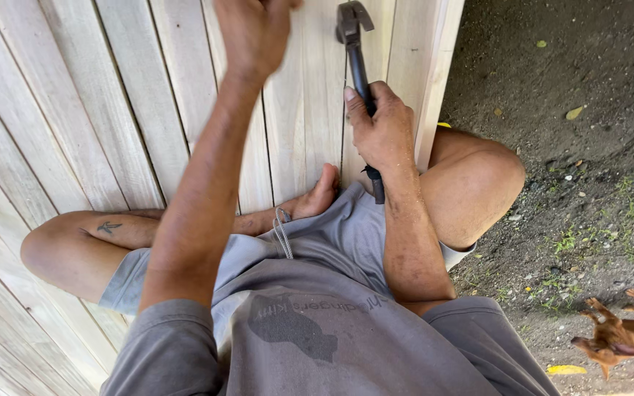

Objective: The person sits cross-legged on a wooden plank floor and hammers nails into the planks using a claw hammer. They take nails from a wooden nail box, position each nail on a plank, and drive it in, working across several planks.

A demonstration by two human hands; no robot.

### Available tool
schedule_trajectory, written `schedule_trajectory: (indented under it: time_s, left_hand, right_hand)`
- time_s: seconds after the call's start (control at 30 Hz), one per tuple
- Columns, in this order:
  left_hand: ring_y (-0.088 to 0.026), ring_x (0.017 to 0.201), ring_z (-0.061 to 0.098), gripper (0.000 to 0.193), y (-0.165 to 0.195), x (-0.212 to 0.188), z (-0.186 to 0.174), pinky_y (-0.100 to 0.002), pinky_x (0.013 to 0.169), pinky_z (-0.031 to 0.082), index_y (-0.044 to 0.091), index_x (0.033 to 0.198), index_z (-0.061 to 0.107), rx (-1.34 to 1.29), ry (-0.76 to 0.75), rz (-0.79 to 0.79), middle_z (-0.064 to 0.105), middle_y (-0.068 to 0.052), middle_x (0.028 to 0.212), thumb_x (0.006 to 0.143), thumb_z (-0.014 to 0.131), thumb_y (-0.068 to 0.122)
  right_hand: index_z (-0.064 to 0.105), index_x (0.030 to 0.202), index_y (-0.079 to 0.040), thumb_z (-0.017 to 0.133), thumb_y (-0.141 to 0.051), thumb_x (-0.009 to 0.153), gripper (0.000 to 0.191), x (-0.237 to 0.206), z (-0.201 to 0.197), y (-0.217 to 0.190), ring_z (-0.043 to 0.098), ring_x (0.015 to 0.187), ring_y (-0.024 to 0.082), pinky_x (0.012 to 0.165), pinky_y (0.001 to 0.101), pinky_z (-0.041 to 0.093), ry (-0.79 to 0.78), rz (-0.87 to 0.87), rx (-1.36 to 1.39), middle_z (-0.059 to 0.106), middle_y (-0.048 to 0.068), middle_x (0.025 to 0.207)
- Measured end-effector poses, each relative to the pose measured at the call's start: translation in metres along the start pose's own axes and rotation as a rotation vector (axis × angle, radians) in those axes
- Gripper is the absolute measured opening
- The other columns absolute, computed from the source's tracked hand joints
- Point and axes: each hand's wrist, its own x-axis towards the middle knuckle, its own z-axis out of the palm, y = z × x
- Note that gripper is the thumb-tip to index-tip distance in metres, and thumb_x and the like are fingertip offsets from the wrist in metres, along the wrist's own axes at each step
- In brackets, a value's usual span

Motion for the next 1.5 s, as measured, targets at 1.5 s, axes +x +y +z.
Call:
schedule_trajectory:
  time_s: [1.5]
  left_hand:
    - [-0.018, 0.108, 0.058, 0.015, -0.044, -0.069, 0.106, -0.037, 0.09, 0.042, 0.015, 0.108, 0.067, 0.43, -0.098, 0.389, 0.066, 0.012, 0.125, 0.095, 0.071, 0.008]
  right_hand:
    - [0.053, 0.093, -0.003, 0.066, -0.023, 0.106, 0.027, -0.022, -0.006, 0.07, 0.065, 0.056, 0.026, 0.053, 0.0399, 0.051, 0.273, -0.229, -0.232, 0.059, 0.01, 0.065]
